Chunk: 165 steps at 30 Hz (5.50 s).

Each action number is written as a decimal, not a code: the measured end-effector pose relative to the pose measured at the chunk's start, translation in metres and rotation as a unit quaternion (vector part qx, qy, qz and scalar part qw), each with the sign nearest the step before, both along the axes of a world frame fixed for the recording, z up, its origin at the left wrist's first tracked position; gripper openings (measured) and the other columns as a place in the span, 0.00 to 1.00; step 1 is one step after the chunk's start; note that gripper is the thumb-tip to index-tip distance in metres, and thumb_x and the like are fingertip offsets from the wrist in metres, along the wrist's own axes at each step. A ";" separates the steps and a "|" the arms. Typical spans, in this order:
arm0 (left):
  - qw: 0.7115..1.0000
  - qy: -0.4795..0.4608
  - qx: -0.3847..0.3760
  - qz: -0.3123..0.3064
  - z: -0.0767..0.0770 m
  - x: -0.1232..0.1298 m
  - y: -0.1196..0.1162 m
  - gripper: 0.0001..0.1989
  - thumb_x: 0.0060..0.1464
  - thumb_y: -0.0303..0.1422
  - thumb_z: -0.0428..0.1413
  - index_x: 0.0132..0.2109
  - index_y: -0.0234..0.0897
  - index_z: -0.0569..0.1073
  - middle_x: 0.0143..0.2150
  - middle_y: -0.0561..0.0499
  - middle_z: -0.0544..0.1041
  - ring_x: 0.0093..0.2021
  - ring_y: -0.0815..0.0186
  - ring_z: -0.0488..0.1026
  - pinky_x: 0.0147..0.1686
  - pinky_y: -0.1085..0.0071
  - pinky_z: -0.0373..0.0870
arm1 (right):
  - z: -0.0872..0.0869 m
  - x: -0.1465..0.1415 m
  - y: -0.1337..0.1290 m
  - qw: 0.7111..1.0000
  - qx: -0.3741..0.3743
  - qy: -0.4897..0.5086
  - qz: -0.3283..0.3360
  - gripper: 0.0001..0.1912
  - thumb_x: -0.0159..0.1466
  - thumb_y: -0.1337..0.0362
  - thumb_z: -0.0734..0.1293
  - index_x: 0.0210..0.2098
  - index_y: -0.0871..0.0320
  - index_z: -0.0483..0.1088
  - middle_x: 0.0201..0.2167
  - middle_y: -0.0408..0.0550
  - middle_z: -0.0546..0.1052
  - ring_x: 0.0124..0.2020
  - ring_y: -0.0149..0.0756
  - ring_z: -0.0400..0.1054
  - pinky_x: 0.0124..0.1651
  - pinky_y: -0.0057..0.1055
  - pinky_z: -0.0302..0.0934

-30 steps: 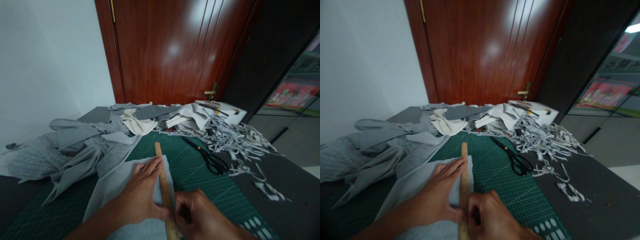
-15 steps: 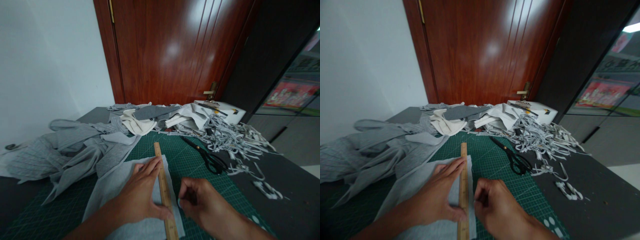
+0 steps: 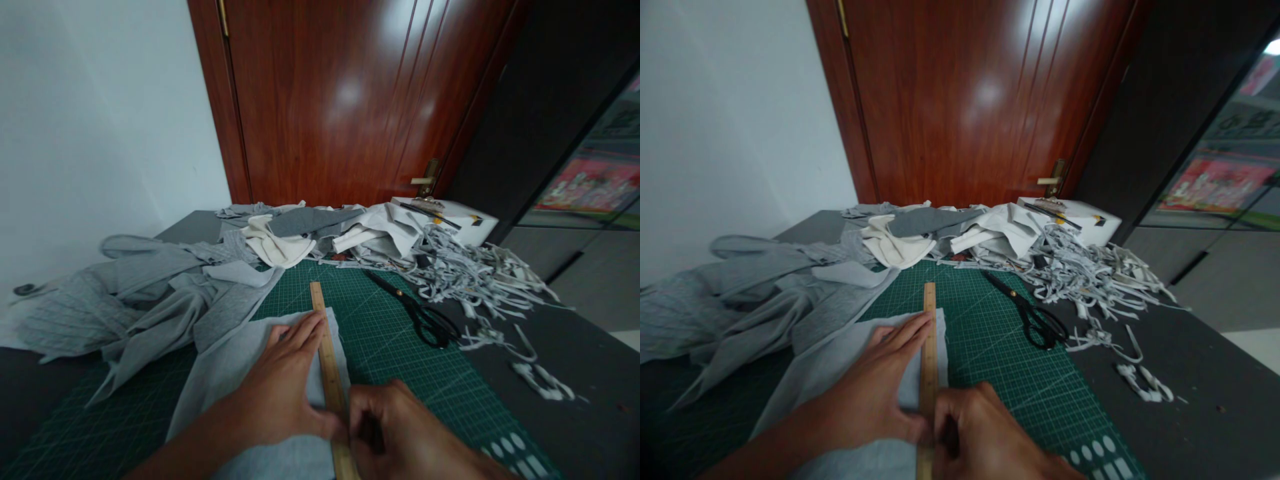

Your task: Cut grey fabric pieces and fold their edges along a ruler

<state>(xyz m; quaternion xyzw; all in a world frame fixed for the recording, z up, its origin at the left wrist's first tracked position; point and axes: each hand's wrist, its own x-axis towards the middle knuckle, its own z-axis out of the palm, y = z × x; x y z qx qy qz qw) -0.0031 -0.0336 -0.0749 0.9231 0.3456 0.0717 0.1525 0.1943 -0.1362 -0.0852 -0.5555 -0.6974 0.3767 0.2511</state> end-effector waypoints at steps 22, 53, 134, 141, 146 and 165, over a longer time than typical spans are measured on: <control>0.999 -0.049 -0.021 -0.006 0.005 -0.004 -0.002 0.67 0.39 0.64 0.67 0.78 0.40 0.50 0.79 0.38 0.51 0.76 0.37 0.52 0.72 0.42 0.51 | 0.041 0.091 0.101 0.928 0.140 -0.328 -0.105 0.13 0.68 0.74 0.64 0.44 0.62 0.80 0.35 0.55 0.84 0.37 0.43 0.78 0.42 0.33 0.62; 0.996 -0.071 -0.053 0.009 -0.006 -0.007 -0.001 0.65 0.46 0.56 0.70 0.79 0.45 0.43 0.79 0.34 0.49 0.77 0.39 0.47 0.72 0.37 0.49 | 0.044 -0.014 0.090 0.956 0.060 -0.285 -0.043 0.12 0.64 0.59 0.69 0.30 0.57 0.83 0.30 0.56 0.86 0.34 0.48 0.82 0.29 0.33 0.60; 0.962 -0.007 0.000 -0.273 0.028 0.003 -0.030 0.40 0.66 0.45 0.58 0.78 0.50 0.50 0.79 0.49 0.49 0.78 0.48 0.48 0.76 0.44 0.36 | 0.047 0.109 0.107 0.898 0.208 0.232 -0.311 0.21 0.54 0.60 0.74 0.44 0.55 0.67 0.24 0.40 0.76 0.22 0.35 0.67 0.24 0.28 0.57; 0.975 0.002 -0.008 -0.224 0.027 0.005 -0.024 0.38 0.68 0.53 0.53 0.77 0.48 0.53 0.79 0.46 0.51 0.78 0.50 0.46 0.76 0.44 0.39 | 0.044 0.108 0.109 0.894 0.196 0.261 -0.306 0.22 0.52 0.58 0.75 0.44 0.56 0.68 0.24 0.39 0.76 0.22 0.35 0.67 0.24 0.29 0.59; 0.995 0.044 0.031 -0.079 0.007 -0.017 -0.017 0.35 0.72 0.51 0.46 0.78 0.49 0.47 0.80 0.47 0.46 0.79 0.49 0.43 0.74 0.37 0.40 | 0.049 0.108 0.108 0.887 0.175 0.289 -0.313 0.24 0.52 0.54 0.76 0.43 0.57 0.69 0.24 0.39 0.73 0.22 0.34 0.65 0.24 0.29 0.58; 0.998 -0.044 0.043 0.018 -0.002 0.014 0.003 0.30 0.70 0.36 0.44 0.74 0.28 0.57 0.76 0.34 0.59 0.77 0.52 0.54 0.74 0.46 0.52 | 0.022 0.025 0.101 0.952 -0.017 0.286 -0.108 0.22 0.57 0.48 0.77 0.35 0.56 0.67 0.19 0.36 0.71 0.16 0.27 0.63 0.15 0.22 0.57</control>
